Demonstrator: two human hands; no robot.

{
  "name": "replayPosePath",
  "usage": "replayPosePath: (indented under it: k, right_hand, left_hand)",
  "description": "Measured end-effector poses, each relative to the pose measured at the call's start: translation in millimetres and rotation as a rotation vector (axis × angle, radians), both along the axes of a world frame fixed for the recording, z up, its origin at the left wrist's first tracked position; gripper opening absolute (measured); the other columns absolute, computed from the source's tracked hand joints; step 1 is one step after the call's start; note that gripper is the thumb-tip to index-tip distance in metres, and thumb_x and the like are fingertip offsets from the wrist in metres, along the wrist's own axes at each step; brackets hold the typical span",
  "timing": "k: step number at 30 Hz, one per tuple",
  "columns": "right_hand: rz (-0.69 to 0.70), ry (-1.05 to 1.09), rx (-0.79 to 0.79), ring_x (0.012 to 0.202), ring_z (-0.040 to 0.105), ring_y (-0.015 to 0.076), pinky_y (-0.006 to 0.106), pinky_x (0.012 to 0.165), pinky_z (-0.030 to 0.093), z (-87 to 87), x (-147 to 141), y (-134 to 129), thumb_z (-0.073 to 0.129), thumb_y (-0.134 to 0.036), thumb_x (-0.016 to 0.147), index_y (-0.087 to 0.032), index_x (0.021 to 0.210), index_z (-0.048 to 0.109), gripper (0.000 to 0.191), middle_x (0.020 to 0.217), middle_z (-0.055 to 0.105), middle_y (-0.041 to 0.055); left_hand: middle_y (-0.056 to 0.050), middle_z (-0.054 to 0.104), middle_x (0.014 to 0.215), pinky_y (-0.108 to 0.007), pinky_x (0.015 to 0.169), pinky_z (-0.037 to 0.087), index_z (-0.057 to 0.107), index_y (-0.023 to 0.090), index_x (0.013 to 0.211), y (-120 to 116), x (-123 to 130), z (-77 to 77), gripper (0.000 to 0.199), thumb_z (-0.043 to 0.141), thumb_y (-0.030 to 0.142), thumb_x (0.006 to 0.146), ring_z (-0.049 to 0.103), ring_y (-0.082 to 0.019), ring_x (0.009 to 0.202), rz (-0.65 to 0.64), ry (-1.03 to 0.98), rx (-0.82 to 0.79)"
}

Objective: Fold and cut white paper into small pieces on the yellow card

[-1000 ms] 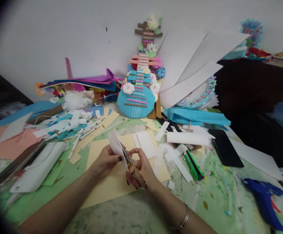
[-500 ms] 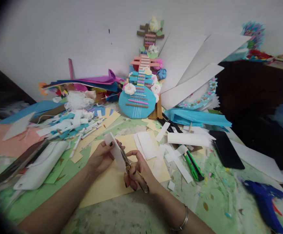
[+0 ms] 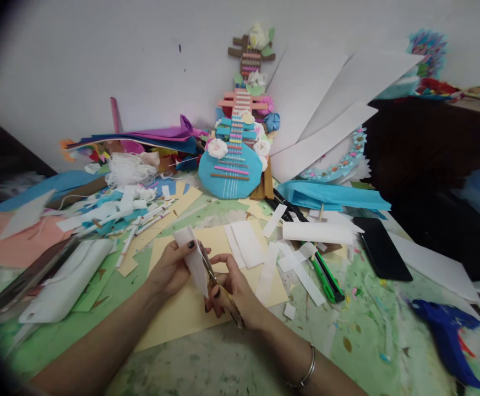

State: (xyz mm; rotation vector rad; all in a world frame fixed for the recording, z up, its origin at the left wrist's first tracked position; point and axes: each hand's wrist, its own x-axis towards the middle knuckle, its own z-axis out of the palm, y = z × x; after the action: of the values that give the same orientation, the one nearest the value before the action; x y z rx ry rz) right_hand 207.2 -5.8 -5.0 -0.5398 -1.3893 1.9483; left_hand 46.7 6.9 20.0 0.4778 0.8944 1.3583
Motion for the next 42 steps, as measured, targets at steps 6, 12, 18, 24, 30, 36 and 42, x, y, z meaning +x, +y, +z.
replayPosePath:
  k: [6, 12, 18, 24, 30, 36, 42]
  right_hand:
    - [-0.035, -0.039, 0.009, 0.04, 0.045, 0.0062, 0.018, 0.041, 0.037, -0.4, 1, -2, 0.053, -0.069, 0.07, -0.021, 0.109, 0.031, 0.066, 0.06, 0.055, -0.0053]
    - [-0.091, -0.019, -0.048, 0.035, 0.042, 0.005, 0.014, 0.034, 0.035, 1.1, 0, -2, 0.058, -0.069, 0.067, -0.024, 0.102, 0.03, 0.064, 0.056, 0.051, -0.0086]
    - [-0.097, -0.027, -0.078, 0.03, 0.038, 0.0038, 0.013, 0.029, 0.032, 4.9, 1, -2, 0.061, -0.07, 0.063, -0.025, 0.095, 0.028, 0.065, 0.053, 0.051, -0.0104]
    - [-0.071, -0.065, -0.046, 0.033, 0.04, 0.004, 0.013, 0.033, 0.032, 8.9, 2, -1, 0.055, -0.07, 0.068, -0.024, 0.097, 0.029, 0.06, 0.053, 0.051, -0.0095]
    - [-0.103, -0.055, -0.116, 0.027, 0.036, 0.0038, 0.012, 0.027, 0.029, 6.4, 0, 0, 0.063, -0.069, 0.061, -0.024, 0.093, 0.029, 0.065, 0.048, 0.05, -0.0117]
    - [-0.093, -0.052, -0.167, 0.024, 0.031, 0.0027, 0.012, 0.026, 0.029, 5.9, -1, 1, 0.067, -0.069, 0.056, -0.025, 0.09, 0.028, 0.068, 0.043, 0.047, -0.0144]
    - [-0.071, -0.042, -0.089, 0.029, 0.036, 0.0036, 0.014, 0.034, 0.036, 4.7, 3, 1, 0.057, -0.07, 0.066, -0.023, 0.097, 0.032, 0.061, 0.045, 0.045, -0.0135]
  left_hand:
    - [-0.005, 0.068, 0.064, -0.025, 0.056, 0.052, 0.062, 0.01, 0.07, -1, 6, 0.2, 0.033, 0.083, 0.026, 0.049, 0.063, -0.015, 0.054, 0.023, 0.053, -0.055]
    - [-0.006, 0.068, 0.065, -0.023, 0.052, 0.049, 0.063, 0.009, 0.074, -2, 8, -6.2, 0.033, 0.082, 0.026, 0.053, 0.061, -0.014, 0.052, 0.01, 0.08, -0.069]
    - [-0.006, 0.068, 0.065, -0.023, 0.053, 0.049, 0.064, 0.009, 0.076, -4, 10, -4.7, 0.035, 0.082, 0.027, 0.052, 0.061, -0.014, 0.053, 0.006, 0.066, -0.075]
    - [-0.006, 0.068, 0.065, -0.023, 0.053, 0.049, 0.063, 0.009, 0.074, -4, 11, -2.2, 0.035, 0.082, 0.027, 0.052, 0.061, -0.014, 0.052, 0.015, 0.079, -0.077]
    - [-0.005, 0.068, 0.064, -0.024, 0.054, 0.049, 0.062, 0.01, 0.074, -4, 10, -4.7, 0.033, 0.081, 0.027, 0.054, 0.061, -0.014, 0.052, 0.001, 0.088, -0.073]
    - [-0.005, 0.067, 0.064, -0.023, 0.053, 0.048, 0.062, 0.01, 0.073, -4, 9, -5.7, 0.032, 0.082, 0.027, 0.054, 0.06, -0.013, 0.052, 0.004, 0.078, -0.082]
    - [-0.004, 0.067, 0.063, -0.023, 0.052, 0.048, 0.063, 0.01, 0.073, -5, 9, -7.0, 0.03, 0.081, 0.026, 0.056, 0.06, -0.013, 0.052, -0.011, 0.105, -0.049]
